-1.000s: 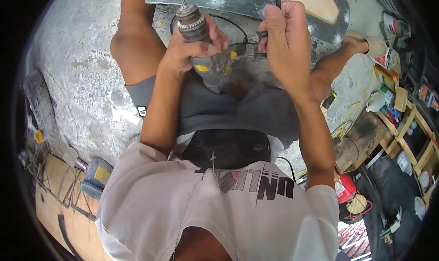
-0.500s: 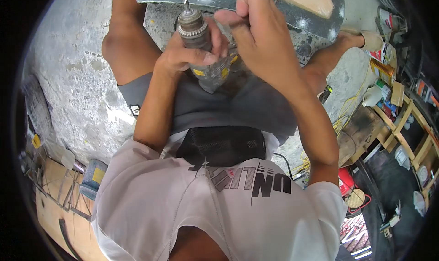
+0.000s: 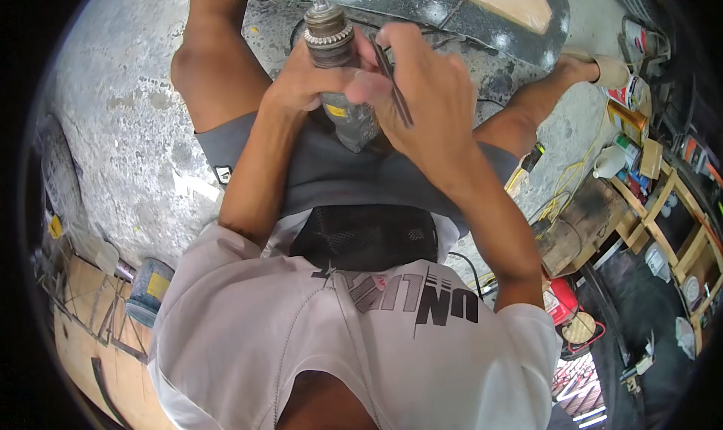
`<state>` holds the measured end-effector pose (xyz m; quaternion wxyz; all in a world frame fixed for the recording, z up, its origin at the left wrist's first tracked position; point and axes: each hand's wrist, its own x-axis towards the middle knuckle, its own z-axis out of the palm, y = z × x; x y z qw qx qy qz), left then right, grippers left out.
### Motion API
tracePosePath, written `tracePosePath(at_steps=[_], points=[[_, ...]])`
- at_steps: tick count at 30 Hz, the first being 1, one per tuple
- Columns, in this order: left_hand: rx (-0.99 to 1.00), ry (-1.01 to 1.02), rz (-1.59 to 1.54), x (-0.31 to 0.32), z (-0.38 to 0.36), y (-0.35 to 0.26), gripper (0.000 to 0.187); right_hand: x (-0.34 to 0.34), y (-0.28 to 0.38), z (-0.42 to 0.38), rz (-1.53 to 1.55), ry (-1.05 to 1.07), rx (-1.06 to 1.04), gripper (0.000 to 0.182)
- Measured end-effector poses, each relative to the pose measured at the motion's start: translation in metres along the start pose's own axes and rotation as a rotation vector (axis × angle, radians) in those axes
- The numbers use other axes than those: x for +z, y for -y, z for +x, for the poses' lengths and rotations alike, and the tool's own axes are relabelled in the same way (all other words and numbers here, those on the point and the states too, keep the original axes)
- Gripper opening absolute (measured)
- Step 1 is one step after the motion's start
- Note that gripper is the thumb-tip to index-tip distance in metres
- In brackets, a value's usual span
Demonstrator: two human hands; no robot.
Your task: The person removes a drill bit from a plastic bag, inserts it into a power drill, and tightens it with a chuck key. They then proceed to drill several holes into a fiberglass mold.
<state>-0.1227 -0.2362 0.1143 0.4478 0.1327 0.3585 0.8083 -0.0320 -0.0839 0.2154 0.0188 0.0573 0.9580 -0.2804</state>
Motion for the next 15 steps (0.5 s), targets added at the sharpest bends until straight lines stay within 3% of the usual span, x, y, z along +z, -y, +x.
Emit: tracePosePath(at_steps=[4,7,9,11,12,15], points=[[-0.005,-0.021,0.189,0.001,-0.003,-0.004,0.025,-0.012,0.022,-0.013,0.479,0.197,0.398,0.048],[-0.025,-0.039,0.239,0.000,-0.007,-0.007,0.024,-0.006,0.010,-0.030,0.794,0.224,0.148,0.051],[-0.014,-0.044,0.267,0.000,-0.011,-0.009,0.023,-0.024,0.002,-0.028,1.071,0.375,0.326,0.055],[-0.029,0.027,0.409,-0.002,-0.008,-0.008,0.026,-0.037,0.002,-0.015,1.288,0.439,0.671,0.055],[-0.068,0.053,0.459,0.000,-0.008,-0.009,0.029,-0.028,0.007,-0.012,1.142,0.395,0.753,0.050],[-0.114,0.047,0.461,0.005,-0.006,-0.016,0.027,-0.020,-0.009,-0.015,1.071,0.485,0.648,0.041]])
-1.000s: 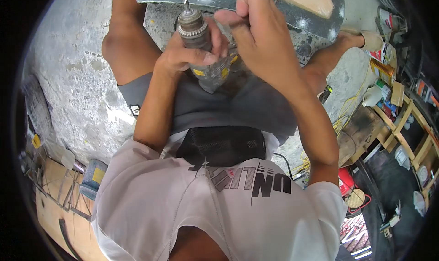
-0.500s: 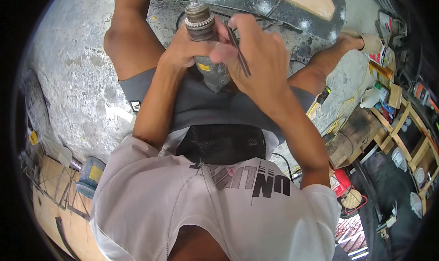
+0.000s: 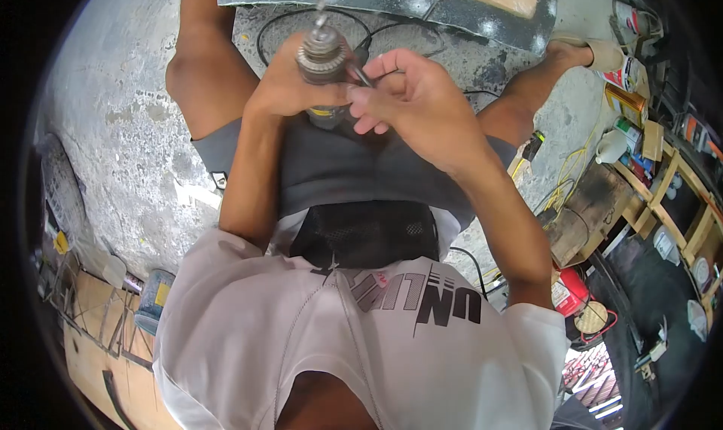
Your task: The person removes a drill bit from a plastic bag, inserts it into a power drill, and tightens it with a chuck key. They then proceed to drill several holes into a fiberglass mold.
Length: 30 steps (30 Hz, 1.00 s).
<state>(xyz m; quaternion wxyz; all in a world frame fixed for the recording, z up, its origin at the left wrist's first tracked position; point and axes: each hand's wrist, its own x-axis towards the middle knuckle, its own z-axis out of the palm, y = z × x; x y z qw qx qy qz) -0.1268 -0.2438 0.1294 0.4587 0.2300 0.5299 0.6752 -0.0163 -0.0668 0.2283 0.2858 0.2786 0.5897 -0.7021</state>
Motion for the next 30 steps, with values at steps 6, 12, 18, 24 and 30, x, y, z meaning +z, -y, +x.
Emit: tracePosePath(at_steps=[6,12,18,24,30], points=[[0.166,0.072,-0.467,-0.011,0.002,0.022,0.036,-0.009,-0.003,0.004,-0.028,-0.107,-0.734,0.026],[0.029,0.091,-0.491,-0.002,-0.003,0.002,0.035,0.012,0.008,0.034,-0.760,-0.274,-1.205,0.026],[0.049,0.171,-0.546,-0.003,-0.004,0.005,0.031,-0.004,0.022,0.042,-1.074,-0.118,-1.381,0.030],[-0.002,0.263,-0.507,-0.006,0.000,0.005,0.028,-0.012,0.036,0.044,-1.300,-0.042,-1.528,0.037],[-0.032,0.139,-0.455,0.003,-0.001,0.003,0.034,-0.015,0.021,0.053,-1.177,-0.159,-1.459,0.026]])
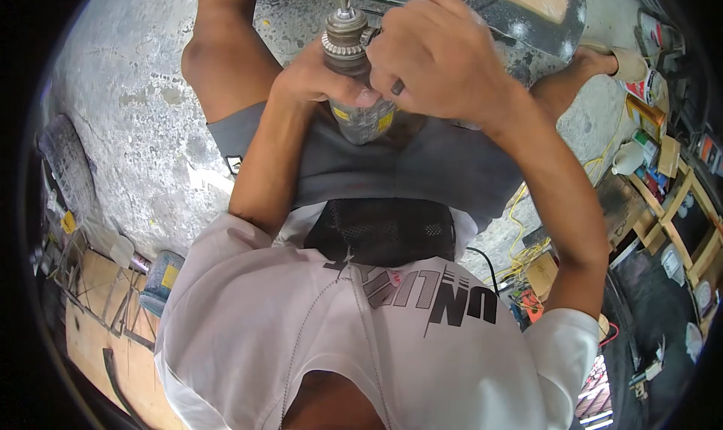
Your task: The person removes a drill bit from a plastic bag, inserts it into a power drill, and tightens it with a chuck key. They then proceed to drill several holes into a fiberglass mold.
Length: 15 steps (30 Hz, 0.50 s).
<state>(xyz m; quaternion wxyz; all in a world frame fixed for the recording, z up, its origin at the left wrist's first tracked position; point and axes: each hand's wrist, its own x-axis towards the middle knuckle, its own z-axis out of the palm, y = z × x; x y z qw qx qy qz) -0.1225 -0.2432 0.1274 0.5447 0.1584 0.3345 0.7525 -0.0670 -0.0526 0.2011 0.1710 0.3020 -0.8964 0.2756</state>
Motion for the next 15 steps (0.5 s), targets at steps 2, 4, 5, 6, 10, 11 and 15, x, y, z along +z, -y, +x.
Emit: tracePosePath(at_steps=[2,4,5,6,10,11,15], points=[[0.053,-0.004,0.059,0.000,0.005,0.002,0.033,0.011,0.015,-0.007,0.207,-0.134,0.310,0.023],[0.065,-0.027,0.128,0.006,0.003,-0.002,0.024,0.018,0.028,-0.008,0.372,-0.252,0.532,0.020],[0.068,-0.044,0.165,0.006,0.003,-0.002,0.022,0.021,0.032,-0.008,0.433,-0.305,0.595,0.018],[0.069,-0.060,0.203,0.007,0.002,-0.002,0.020,0.024,0.035,-0.007,0.494,-0.359,0.659,0.018],[0.029,-0.236,0.368,0.020,0.009,0.002,0.020,0.029,0.035,-0.007,0.500,-0.520,0.874,0.019],[0.035,-0.281,0.432,0.022,0.011,0.007,0.021,0.028,0.036,-0.006,0.512,-0.566,0.931,0.021],[-0.017,-0.452,0.554,0.049,0.019,0.000,0.032,0.033,0.027,-0.005,0.639,-0.803,1.131,0.019]])
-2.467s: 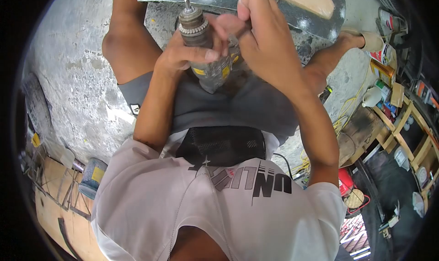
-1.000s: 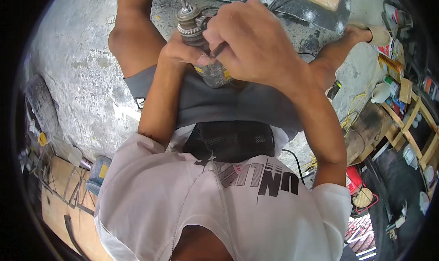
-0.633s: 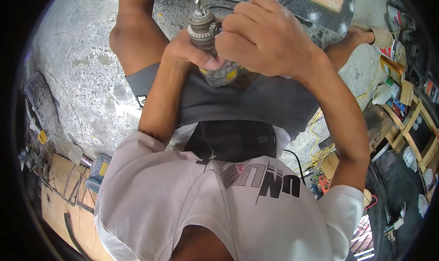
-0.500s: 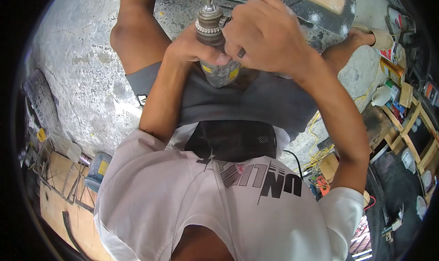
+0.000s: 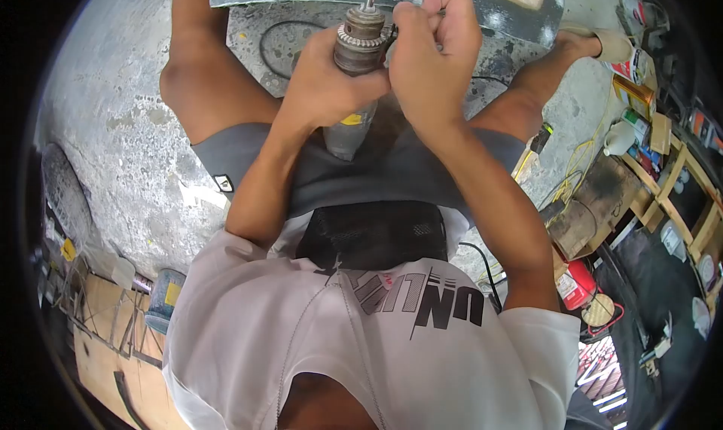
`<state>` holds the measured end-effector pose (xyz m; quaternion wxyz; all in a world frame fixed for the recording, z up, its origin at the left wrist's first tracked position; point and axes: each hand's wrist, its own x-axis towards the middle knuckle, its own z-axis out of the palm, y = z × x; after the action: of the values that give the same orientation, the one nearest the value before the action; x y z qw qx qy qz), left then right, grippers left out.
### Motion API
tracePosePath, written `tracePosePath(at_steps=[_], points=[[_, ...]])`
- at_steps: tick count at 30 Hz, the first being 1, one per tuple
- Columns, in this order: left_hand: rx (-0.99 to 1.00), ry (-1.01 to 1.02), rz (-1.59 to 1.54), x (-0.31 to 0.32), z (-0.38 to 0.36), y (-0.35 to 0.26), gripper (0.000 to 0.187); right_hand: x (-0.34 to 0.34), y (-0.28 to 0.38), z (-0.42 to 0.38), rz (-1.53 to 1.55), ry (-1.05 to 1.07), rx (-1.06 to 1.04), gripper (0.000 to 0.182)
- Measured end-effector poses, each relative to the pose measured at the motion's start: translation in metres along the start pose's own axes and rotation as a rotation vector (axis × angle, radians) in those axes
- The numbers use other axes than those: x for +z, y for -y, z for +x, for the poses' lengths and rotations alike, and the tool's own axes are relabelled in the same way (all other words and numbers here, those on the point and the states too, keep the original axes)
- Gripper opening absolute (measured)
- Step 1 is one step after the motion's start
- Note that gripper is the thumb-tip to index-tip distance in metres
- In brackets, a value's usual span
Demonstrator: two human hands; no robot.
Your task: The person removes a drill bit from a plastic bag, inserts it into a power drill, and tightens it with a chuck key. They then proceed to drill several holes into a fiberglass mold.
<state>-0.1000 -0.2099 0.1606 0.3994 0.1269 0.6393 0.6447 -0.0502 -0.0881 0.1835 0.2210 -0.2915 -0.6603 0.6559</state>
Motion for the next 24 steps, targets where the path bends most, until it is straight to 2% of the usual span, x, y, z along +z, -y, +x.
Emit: tracePosePath(at_steps=[1,2,4,7,10,13,14,17,18,21,24], points=[[-0.034,-0.026,0.011,0.005,-0.001,-0.004,0.034,-0.001,-0.004,0.004,0.066,-0.039,0.020,0.018],[0.015,-0.067,0.037,0.012,-0.002,0.004,0.043,-0.001,-0.004,0.007,0.094,-0.088,0.061,0.018],[0.079,-0.128,0.123,0.025,0.000,0.015,0.048,-0.001,-0.004,0.012,0.152,-0.186,0.142,0.016],[0.107,-0.180,0.282,0.032,0.000,0.015,0.049,-0.010,-0.008,0.018,0.074,-0.164,0.165,0.004],[0.123,-0.141,0.446,0.033,0.000,0.012,0.041,-0.017,-0.016,0.011,0.001,-0.275,0.111,0.008],[0.172,-0.110,0.444,0.034,-0.003,0.019,0.038,-0.022,-0.023,0.007,-0.001,-0.186,-0.049,0.008],[0.196,-0.114,0.425,0.036,-0.004,0.021,0.037,-0.027,-0.024,0.002,-0.121,-0.117,-0.093,0.008],[0.277,-0.122,0.435,0.041,-0.010,0.022,0.038,-0.042,-0.029,-0.002,0.204,-0.159,0.212,0.016],[0.305,-0.119,0.447,0.044,-0.013,0.022,0.039,-0.047,-0.029,-0.001,0.224,-0.156,0.298,0.020],[0.317,-0.095,0.418,0.053,-0.017,0.029,0.041,-0.042,-0.010,-0.001,0.298,-0.203,0.448,0.020],[0.247,-0.014,0.452,0.058,-0.019,0.026,0.049,-0.066,-0.019,-0.003,0.363,-0.122,0.553,0.012]])
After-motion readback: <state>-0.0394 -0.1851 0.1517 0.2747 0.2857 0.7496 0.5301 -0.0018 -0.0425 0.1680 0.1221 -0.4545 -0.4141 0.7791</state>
